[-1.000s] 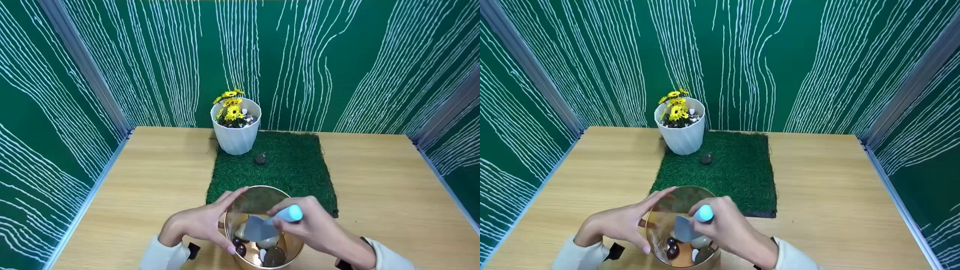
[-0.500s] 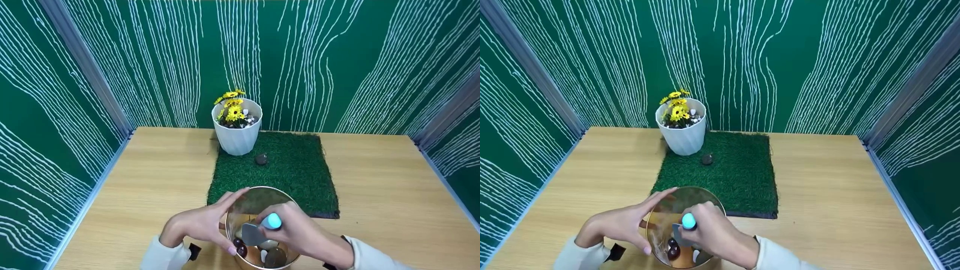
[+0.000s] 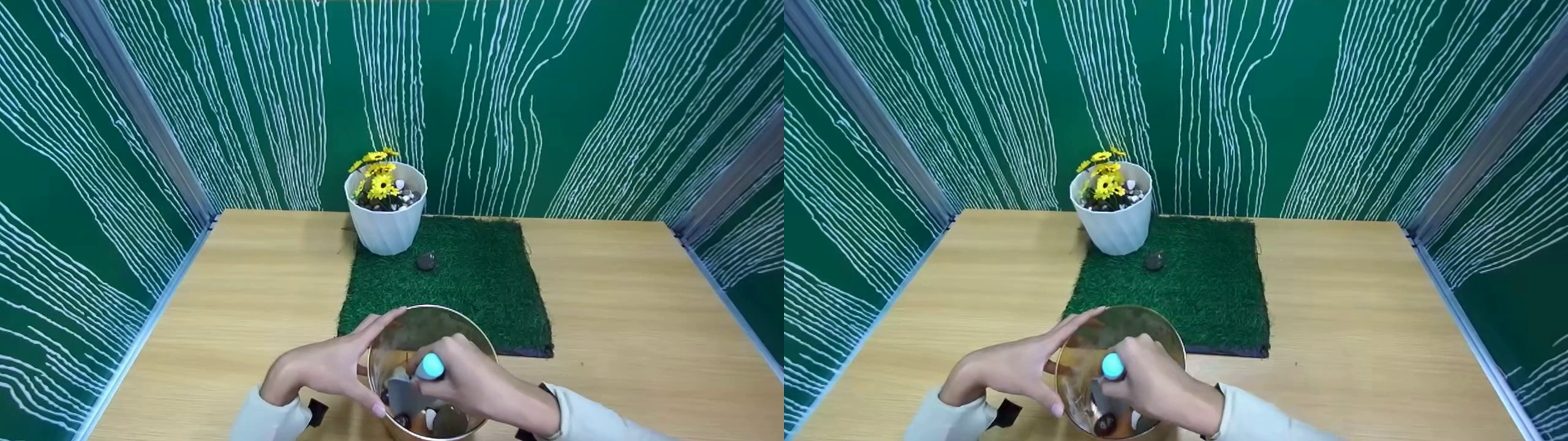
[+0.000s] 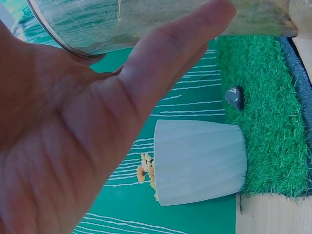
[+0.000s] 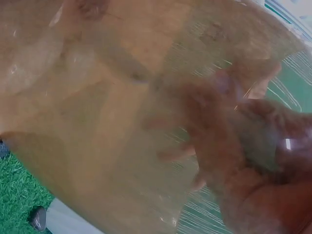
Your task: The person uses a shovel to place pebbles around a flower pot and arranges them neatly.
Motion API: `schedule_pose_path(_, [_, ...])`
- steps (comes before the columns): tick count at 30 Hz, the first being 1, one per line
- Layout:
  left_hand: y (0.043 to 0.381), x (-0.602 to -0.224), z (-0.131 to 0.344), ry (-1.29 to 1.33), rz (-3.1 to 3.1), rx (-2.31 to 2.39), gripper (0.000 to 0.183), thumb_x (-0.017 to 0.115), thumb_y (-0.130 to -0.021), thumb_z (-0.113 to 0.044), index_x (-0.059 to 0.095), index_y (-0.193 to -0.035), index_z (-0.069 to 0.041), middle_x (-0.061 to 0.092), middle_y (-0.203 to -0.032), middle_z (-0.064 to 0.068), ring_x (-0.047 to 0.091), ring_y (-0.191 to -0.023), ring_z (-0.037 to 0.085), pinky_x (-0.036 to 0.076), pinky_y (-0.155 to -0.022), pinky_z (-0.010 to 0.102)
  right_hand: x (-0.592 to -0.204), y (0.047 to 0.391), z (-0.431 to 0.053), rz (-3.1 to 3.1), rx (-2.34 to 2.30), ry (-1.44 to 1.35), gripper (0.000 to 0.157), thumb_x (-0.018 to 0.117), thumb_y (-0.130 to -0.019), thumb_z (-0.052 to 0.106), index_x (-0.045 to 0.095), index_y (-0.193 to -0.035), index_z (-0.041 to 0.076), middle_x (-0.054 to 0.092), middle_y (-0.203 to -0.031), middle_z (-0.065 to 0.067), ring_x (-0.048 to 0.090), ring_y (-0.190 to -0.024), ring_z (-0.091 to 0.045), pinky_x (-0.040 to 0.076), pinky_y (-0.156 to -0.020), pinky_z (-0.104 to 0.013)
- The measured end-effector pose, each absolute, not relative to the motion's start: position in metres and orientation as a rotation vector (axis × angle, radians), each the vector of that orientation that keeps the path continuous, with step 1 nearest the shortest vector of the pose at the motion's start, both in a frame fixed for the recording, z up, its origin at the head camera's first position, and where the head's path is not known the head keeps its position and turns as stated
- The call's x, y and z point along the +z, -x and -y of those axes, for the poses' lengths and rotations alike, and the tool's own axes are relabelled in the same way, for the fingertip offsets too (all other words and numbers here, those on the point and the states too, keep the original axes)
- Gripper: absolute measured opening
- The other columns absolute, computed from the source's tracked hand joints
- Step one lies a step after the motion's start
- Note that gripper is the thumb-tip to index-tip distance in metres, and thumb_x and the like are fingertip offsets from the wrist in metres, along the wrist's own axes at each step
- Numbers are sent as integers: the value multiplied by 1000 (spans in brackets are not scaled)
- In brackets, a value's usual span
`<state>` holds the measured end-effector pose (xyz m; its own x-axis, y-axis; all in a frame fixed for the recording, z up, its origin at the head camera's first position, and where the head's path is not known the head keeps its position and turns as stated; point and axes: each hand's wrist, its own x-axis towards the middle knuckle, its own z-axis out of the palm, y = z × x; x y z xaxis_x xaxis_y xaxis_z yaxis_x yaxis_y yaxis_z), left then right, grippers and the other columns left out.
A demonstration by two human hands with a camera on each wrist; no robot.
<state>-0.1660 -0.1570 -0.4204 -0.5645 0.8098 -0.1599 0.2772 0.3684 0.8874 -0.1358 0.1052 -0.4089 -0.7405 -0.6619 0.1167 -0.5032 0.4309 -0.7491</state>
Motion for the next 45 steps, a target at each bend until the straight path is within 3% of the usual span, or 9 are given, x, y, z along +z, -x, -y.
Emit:
schedule_pose_path(9, [167, -422, 157, -971, -2023, 1168, 126, 82, -81, -68, -1, -170, -36, 18, -171, 3, 29, -157, 25, 33, -127, 41, -407, 136, -108, -2354, -1231, 987, 6, 75, -87, 1, 81, -89, 4, 79, -82, 2, 59, -70, 5, 54, -69, -17])
schedule_pose_path(19, [166, -423, 157, -955, -2036, 1165, 126, 82, -80, -69, -1, -170, -40, 17, -172, 2, 29, -156, 26, 34, -125, 44, -408, 138, -111, -2262, -1248, 1025, 8, 73, -85, 0, 73, -78, 4, 63, -62, 4, 49, -61, 6, 44, -59, -15])
schedule_pose_path(23, [166, -423, 157, -945, -2049, 1156, 125, 84, -81, -66, 0, -169, -42, 19, -171, 1, 30, -156, 25, 33, -126, 45, -406, 139, -116, -2218, -1289, 968, 6, 72, -86, -1, 76, -83, 1, 70, -69, -2, 52, -62, 5, 45, -60, -15])
schedule_pose_path(27, [166, -422, 157, -953, -2053, 1148, 126, 84, -81, -65, -1, -170, -40, 18, -172, 2, 29, -157, 24, 32, -127, 45, -400, 142, -124, -2147, -1370, 873, 10, 71, -91, 1, 80, -94, -4, 79, -85, -14, 67, -69, -1, 59, -65, -21])
schedule_pose_path(31, [166, -422, 157, -964, -2047, 1155, 126, 85, -81, -65, -1, -170, -40, 14, -173, 2, 25, -158, 23, 30, -127, 46, -391, 146, -137, -2032, -1486, 791, 17, 67, -98, 2, 77, -104, -11, 79, -98, -25, 80, -80, -18, 65, -72, -32])
schedule_pose_path(36, [166, -422, 157, -954, -2052, 1159, 126, 87, -81, -60, -1, -169, -42, 14, -173, 2, 26, -157, 23, 31, -127, 45, -384, 151, -152, -1918, -1601, 747, 23, 63, -102, 1, 71, -110, -18, 74, -104, -38, 81, -85, -22, 65, -76, -38])
schedule_pose_path(42, [166, -422, 156, -951, -2039, 1169, 126, 86, -81, -62, 0, -170, -39, 16, -173, 2, 28, -156, 24, 33, -126, 44, -382, 155, -163, -1933, -1606, 704, 25, 61, -105, 6, 71, -111, -16, 72, -108, -40, 81, -88, -18, 65, -77, -37])
schedule_pose_path(45, [166, -422, 156, -951, -2034, 1170, 126, 85, -81, -65, 0, -170, -39, 16, -173, 2, 27, -156, 25, 34, -125, 44, -380, 157, -169, -1938, -1612, 649, 27, 61, -106, 9, 72, -112, -15, 74, -110, -32, 80, -91, -19, 65, -79, -36])
